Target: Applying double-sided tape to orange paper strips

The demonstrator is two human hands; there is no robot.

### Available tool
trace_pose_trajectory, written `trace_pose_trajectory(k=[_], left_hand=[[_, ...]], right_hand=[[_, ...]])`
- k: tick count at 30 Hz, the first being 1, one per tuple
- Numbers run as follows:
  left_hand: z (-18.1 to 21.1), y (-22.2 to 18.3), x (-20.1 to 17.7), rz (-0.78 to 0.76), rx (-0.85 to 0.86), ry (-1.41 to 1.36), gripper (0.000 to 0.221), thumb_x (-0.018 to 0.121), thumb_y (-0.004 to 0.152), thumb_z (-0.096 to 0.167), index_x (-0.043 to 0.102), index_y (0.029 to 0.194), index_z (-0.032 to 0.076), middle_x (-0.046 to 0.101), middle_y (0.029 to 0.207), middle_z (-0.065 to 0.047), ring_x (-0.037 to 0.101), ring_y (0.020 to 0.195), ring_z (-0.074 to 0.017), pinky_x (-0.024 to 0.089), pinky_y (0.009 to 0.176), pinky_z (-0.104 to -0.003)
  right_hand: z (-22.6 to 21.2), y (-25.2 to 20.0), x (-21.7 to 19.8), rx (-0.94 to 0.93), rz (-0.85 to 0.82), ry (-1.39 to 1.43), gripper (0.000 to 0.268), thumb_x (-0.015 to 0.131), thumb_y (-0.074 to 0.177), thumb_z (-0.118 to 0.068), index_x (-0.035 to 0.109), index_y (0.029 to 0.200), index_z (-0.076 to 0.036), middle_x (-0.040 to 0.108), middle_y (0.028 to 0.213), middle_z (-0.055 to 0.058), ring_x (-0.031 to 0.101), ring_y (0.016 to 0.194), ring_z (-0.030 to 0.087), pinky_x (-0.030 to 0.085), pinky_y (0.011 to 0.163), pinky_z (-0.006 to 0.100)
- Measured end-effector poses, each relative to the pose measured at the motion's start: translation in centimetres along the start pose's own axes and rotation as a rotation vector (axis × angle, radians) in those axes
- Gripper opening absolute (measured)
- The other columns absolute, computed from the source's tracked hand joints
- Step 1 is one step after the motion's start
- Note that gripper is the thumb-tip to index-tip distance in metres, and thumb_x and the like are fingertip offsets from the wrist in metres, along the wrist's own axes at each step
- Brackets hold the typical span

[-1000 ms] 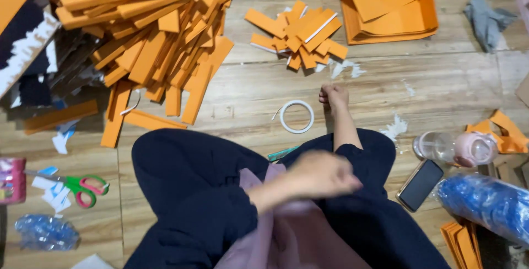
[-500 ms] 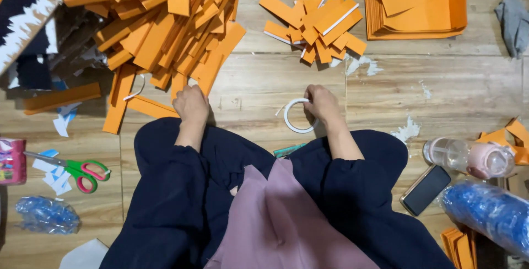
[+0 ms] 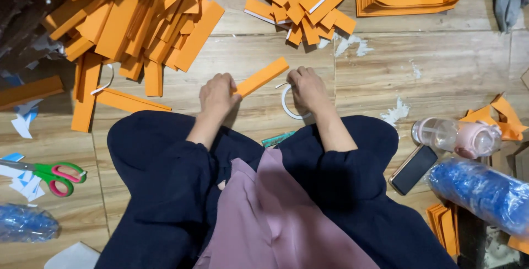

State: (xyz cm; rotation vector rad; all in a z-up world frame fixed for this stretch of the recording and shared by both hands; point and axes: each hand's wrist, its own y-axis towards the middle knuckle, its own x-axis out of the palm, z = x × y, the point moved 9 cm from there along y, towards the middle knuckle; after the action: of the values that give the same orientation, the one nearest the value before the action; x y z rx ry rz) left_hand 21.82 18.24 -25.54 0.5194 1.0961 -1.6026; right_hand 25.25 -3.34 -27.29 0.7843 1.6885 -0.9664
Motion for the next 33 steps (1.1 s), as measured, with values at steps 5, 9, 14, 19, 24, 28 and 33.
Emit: trace_pose_trajectory(k=[5, 9, 14, 19, 24, 28, 33], left_hand=[[-0.9, -1.0, -0.8, -0.075, 0.036, -0.126, 0.018, 0.072, 0.070, 0.021, 0.059, 0.080, 0.015, 0.056, 0.076, -0.005, 0.060, 0.085, -0.0293, 0.045, 0.074, -0.041], [-2.1, 0.6, 1.8, -0.107, 0.083, -0.102, 0.012, 0.071, 0.072, 0.022, 0.061, 0.077, 0.017, 0.057, 0.074, -0.004, 0.060, 0.083, -0.0285, 0.046, 0.072, -0.040], [-2.5, 2.1, 3.4, -0.157, 0.098, -0.025, 0.008, 0.068, 0.074, 0.022, 0.061, 0.078, 0.020, 0.058, 0.077, -0.004, 0.061, 0.086, -0.0275, 0.047, 0.074, -0.040], [-2.1, 2.1, 3.3, -0.196, 0.131, -0.025, 0.005, 0.066, 0.075, 0.018, 0.062, 0.077, 0.019, 0.059, 0.081, -0.007, 0.060, 0.088, -0.0313, 0.047, 0.075, -0.042], [-2.1, 2.7, 4.0, -0.247, 0.130, 0.017, 0.005, 0.067, 0.074, 0.019, 0.062, 0.074, 0.021, 0.059, 0.081, -0.006, 0.060, 0.089, -0.0308, 0.047, 0.076, -0.042], [-2.5, 3.5, 4.8, -0.272, 0.124, 0.059, 0.006, 0.068, 0.073, 0.020, 0.062, 0.072, 0.023, 0.060, 0.079, -0.004, 0.062, 0.088, -0.0294, 0.048, 0.075, -0.042], [-2.3, 3.3, 4.5, -0.311, 0.112, 0.064, 0.008, 0.067, 0.073, 0.017, 0.064, 0.073, 0.024, 0.062, 0.082, -0.005, 0.061, 0.091, -0.0288, 0.047, 0.079, -0.042]], right_hand=[[-1.2, -0.1, -0.7, -0.027, -0.061, 0.111, 0.022, 0.058, 0.068, -0.008, 0.053, 0.088, -0.012, 0.051, 0.083, 0.008, 0.057, 0.085, 0.030, 0.050, 0.071, 0.040], [-3.9, -0.6, -2.9, -0.048, -0.044, 0.511, 0.021, 0.057, 0.067, -0.005, 0.055, 0.087, -0.007, 0.048, 0.080, 0.016, 0.056, 0.079, 0.040, 0.047, 0.068, 0.046], [-5.7, 0.5, 0.7, 0.037, -0.087, 0.929, 0.021, 0.055, 0.064, -0.006, 0.058, 0.086, -0.008, 0.050, 0.066, 0.007, 0.056, 0.063, 0.022, 0.046, 0.060, 0.032], [-6.9, 2.1, 2.7, 0.137, -0.120, 1.060, 0.010, 0.057, 0.077, -0.017, 0.064, 0.078, -0.010, 0.056, 0.061, 0.006, 0.055, 0.061, 0.013, 0.045, 0.060, 0.026], [-9.4, 2.5, 1.4, -0.014, -0.035, 1.017, 0.011, 0.070, 0.070, -0.013, 0.065, 0.077, -0.006, 0.052, 0.064, 0.004, 0.054, 0.068, 0.016, 0.044, 0.066, 0.028], [-10.6, 2.3, 1.4, 0.004, -0.053, 0.849, 0.013, 0.070, 0.070, -0.021, 0.065, 0.080, -0.013, 0.055, 0.071, 0.007, 0.059, 0.075, 0.023, 0.045, 0.068, 0.032], [-10.4, 2.0, 2.4, 0.190, -0.064, 0.790, 0.008, 0.067, 0.071, -0.024, 0.066, 0.076, -0.017, 0.059, 0.076, 0.002, 0.060, 0.080, 0.022, 0.046, 0.072, 0.033]])
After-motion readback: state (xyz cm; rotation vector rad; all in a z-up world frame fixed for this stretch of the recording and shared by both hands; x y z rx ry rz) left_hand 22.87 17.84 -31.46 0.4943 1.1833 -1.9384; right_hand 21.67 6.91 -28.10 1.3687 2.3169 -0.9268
